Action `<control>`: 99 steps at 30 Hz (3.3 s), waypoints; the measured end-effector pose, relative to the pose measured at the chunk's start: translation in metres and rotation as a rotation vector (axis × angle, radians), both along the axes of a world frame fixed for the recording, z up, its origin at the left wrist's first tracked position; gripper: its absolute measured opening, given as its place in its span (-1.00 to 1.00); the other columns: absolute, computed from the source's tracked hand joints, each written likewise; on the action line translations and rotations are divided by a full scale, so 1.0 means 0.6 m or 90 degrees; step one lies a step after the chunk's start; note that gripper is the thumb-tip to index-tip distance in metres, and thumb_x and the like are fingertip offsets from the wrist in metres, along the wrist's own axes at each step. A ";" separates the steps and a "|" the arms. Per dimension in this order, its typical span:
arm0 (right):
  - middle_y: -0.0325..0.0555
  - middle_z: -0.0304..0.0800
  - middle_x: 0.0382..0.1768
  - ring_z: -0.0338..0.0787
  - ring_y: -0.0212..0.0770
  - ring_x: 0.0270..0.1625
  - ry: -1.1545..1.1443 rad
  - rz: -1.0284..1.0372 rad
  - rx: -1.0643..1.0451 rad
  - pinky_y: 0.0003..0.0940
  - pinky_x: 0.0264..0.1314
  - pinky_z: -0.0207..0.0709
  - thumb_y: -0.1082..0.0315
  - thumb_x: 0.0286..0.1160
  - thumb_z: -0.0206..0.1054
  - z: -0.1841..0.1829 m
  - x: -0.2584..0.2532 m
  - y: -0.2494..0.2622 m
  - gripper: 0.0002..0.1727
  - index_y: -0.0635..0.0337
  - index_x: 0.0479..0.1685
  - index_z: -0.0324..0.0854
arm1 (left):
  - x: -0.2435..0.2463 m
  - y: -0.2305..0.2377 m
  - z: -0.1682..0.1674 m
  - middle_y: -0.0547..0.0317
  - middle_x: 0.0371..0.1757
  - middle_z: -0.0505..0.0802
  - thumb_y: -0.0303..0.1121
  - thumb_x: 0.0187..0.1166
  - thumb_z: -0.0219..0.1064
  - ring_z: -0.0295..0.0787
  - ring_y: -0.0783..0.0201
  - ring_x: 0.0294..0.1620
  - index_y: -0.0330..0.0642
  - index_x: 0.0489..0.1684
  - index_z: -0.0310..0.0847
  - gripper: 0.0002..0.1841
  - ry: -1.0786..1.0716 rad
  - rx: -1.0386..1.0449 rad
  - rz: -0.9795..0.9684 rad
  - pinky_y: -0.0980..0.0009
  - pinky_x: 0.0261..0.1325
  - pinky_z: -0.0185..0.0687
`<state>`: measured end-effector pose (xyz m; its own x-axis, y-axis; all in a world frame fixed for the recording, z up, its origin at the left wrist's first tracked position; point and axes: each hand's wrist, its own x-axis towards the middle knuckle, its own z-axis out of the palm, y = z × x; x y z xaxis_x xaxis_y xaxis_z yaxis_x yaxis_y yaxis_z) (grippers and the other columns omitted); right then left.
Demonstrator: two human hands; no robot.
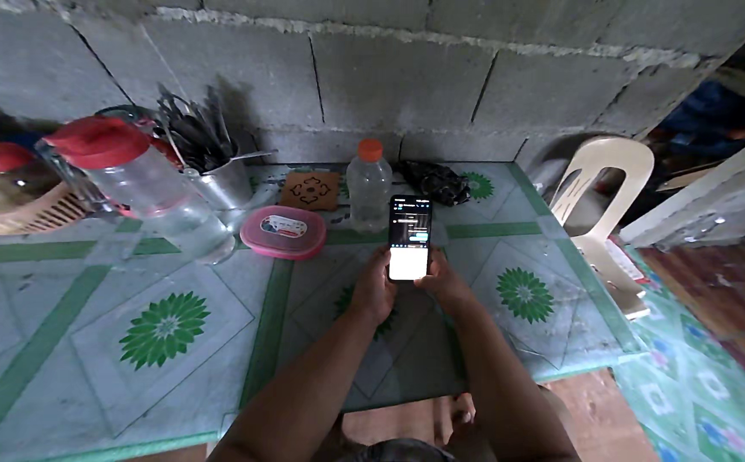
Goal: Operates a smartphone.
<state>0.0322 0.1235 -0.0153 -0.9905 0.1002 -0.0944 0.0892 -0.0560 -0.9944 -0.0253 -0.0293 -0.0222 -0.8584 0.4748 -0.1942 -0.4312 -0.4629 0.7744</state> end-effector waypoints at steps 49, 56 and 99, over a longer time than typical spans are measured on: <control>0.11 0.56 0.50 0.73 -0.12 0.38 0.067 -0.081 -0.077 -0.16 0.38 0.67 0.79 0.18 0.15 -0.003 0.001 -0.006 0.05 0.03 0.85 -0.10 | 0.011 0.002 0.004 -0.12 0.47 0.64 -0.19 0.93 -0.26 0.71 0.04 0.36 -0.11 0.71 0.16 -0.54 -0.008 0.044 -0.031 0.10 0.38 0.67; 0.11 0.55 0.50 0.74 -0.09 0.38 0.057 -0.090 -0.071 -0.14 0.37 0.69 0.80 0.08 0.18 0.001 0.001 -0.008 0.10 0.01 0.84 -0.11 | 0.017 0.005 0.007 -0.11 0.43 0.63 -0.45 0.85 -0.10 0.72 0.05 0.30 -0.12 0.67 0.17 -0.57 -0.015 0.043 -0.018 0.11 0.34 0.69; 0.06 0.54 0.52 0.74 -0.08 0.37 0.074 -0.084 -0.079 -0.09 0.33 0.71 0.80 -0.02 0.19 -0.006 0.002 -0.003 0.16 -0.04 0.83 -0.13 | 0.021 0.006 0.005 -0.11 0.38 0.63 -0.69 0.65 -0.09 0.74 0.08 0.24 -0.12 0.62 0.18 -0.46 -0.007 0.032 -0.034 0.14 0.29 0.71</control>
